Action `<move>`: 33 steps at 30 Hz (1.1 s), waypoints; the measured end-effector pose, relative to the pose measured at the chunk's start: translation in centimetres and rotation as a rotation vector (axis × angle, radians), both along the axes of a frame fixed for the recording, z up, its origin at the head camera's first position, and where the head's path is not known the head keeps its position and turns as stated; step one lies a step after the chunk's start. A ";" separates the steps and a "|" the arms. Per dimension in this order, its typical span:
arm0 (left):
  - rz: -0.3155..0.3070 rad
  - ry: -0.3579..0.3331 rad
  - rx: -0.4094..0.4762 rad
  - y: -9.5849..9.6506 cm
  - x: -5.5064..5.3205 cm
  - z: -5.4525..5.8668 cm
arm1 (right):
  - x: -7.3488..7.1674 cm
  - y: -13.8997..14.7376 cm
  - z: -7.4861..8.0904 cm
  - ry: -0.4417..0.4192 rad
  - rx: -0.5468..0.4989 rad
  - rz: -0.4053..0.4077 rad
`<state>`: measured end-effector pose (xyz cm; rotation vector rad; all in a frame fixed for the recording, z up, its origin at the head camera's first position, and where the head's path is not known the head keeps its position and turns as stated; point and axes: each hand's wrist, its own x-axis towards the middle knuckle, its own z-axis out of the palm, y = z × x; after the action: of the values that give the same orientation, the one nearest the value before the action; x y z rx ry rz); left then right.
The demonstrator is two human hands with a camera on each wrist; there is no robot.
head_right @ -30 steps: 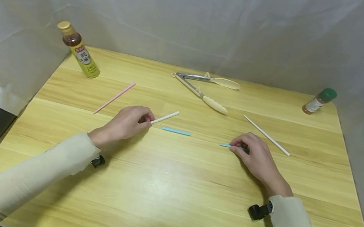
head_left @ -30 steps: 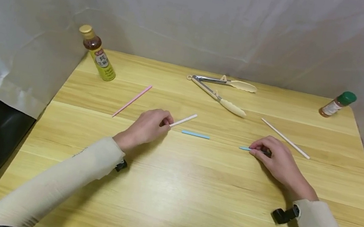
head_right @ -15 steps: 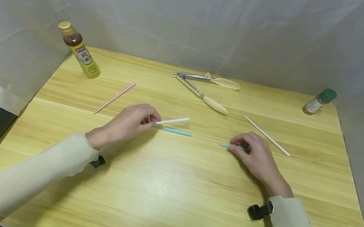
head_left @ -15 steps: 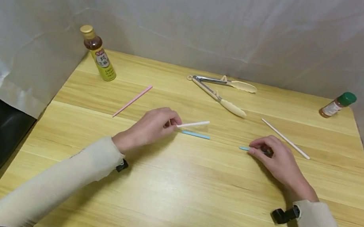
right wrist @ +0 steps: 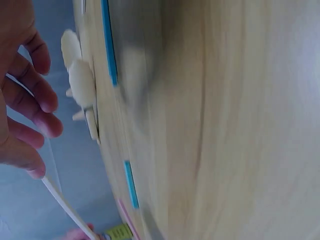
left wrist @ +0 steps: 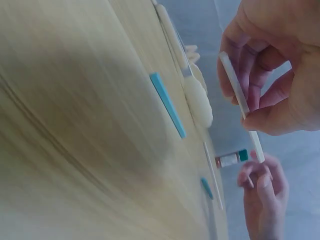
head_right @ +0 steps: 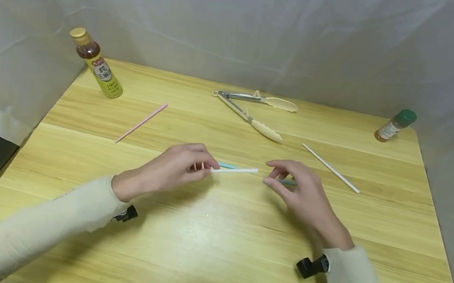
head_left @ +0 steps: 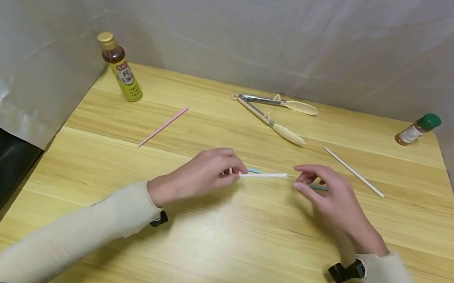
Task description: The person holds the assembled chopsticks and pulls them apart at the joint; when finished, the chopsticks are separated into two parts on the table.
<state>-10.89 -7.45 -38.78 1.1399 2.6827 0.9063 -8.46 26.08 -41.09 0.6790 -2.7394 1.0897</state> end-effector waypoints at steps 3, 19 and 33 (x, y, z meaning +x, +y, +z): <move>-0.028 0.001 0.013 0.5 0.4 0.1 | 0.3 -0.9 0.0 -0.011 -0.034 0.040; 0.069 -0.079 0.063 1.2 0.6 -0.1 | 1.1 -2.0 -0.1 -0.022 -0.071 0.134; 0.077 -0.202 0.199 2.2 0.7 -0.2 | 0.8 -3.3 -0.5 -0.029 -0.077 0.197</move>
<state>-10.22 -5.27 -38.94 0.9252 2.5330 1.2523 -7.61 22.75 -41.61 0.9451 -2.6827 1.2467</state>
